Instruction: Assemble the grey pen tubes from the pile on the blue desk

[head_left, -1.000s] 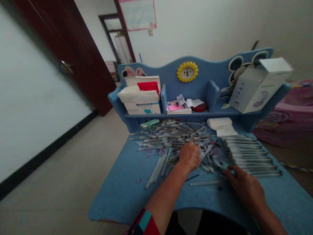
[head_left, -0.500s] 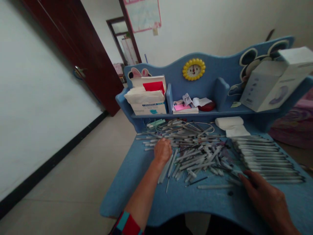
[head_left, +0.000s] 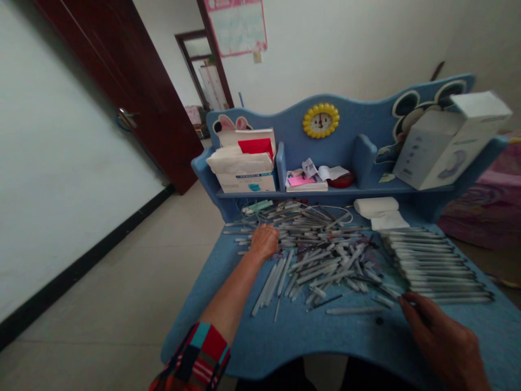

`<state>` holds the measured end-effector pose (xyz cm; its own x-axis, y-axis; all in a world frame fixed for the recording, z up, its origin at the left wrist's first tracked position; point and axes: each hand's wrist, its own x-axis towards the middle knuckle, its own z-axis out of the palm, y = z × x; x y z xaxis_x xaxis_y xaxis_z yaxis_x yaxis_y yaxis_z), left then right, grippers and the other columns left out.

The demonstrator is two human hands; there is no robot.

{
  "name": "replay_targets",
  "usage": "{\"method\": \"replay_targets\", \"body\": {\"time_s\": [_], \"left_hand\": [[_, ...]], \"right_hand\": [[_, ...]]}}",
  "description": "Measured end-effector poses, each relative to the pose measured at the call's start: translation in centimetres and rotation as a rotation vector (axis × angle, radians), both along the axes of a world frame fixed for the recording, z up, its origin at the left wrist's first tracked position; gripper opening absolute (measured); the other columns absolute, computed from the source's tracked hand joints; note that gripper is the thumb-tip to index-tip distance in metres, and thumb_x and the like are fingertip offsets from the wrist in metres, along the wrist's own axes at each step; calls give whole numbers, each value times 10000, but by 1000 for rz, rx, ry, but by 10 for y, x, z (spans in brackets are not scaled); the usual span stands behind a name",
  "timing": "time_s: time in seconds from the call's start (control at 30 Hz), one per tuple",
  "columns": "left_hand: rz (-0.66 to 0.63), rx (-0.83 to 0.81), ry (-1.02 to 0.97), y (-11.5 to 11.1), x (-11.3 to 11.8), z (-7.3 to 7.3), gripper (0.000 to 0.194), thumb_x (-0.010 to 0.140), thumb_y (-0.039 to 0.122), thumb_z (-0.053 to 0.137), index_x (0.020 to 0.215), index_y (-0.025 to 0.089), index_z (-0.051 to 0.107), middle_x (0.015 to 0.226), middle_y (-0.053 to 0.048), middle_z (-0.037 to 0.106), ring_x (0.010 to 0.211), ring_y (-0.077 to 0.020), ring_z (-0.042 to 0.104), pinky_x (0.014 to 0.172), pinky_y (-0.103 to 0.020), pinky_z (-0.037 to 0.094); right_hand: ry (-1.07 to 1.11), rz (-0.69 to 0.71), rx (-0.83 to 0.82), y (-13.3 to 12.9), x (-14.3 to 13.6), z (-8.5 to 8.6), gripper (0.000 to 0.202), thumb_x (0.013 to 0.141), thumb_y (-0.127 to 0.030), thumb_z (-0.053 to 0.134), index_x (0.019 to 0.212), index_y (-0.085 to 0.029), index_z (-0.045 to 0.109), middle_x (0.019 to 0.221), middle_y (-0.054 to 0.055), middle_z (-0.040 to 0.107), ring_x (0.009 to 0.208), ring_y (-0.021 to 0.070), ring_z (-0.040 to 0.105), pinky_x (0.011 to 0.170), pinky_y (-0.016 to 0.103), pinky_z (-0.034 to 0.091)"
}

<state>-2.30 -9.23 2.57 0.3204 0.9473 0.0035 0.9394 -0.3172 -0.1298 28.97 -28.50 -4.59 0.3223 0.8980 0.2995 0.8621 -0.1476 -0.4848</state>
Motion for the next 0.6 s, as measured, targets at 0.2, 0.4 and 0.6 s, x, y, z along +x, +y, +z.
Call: {"method": "replay_targets", "body": {"time_s": [0.2,0.4,0.6], "left_hand": [[-184,-15,-54,-40,18,28,140,804,167,450,847,157,583,903,-90,609,889,-214,551,816,-322,421],[-425,-188,-267,-96,42,37,126,848,156,389,866,171,512,855,-56,576,828,-175,537,750,-279,430],[-544,-248,-386,-125,44,35,156,867,140,354,861,175,506,830,-46,550,806,-162,505,726,-267,411]], "right_hand": [[203,199,13,7,-32,26,289,801,-444,467,890,-222,629,750,27,708,630,175,661,590,230,484],[346,414,-43,27,-69,61,284,843,-402,454,985,-191,580,600,-5,616,532,137,576,524,219,423],[480,499,-158,30,-77,66,406,895,-422,339,586,-200,482,455,-38,474,428,94,469,462,199,362]]}}
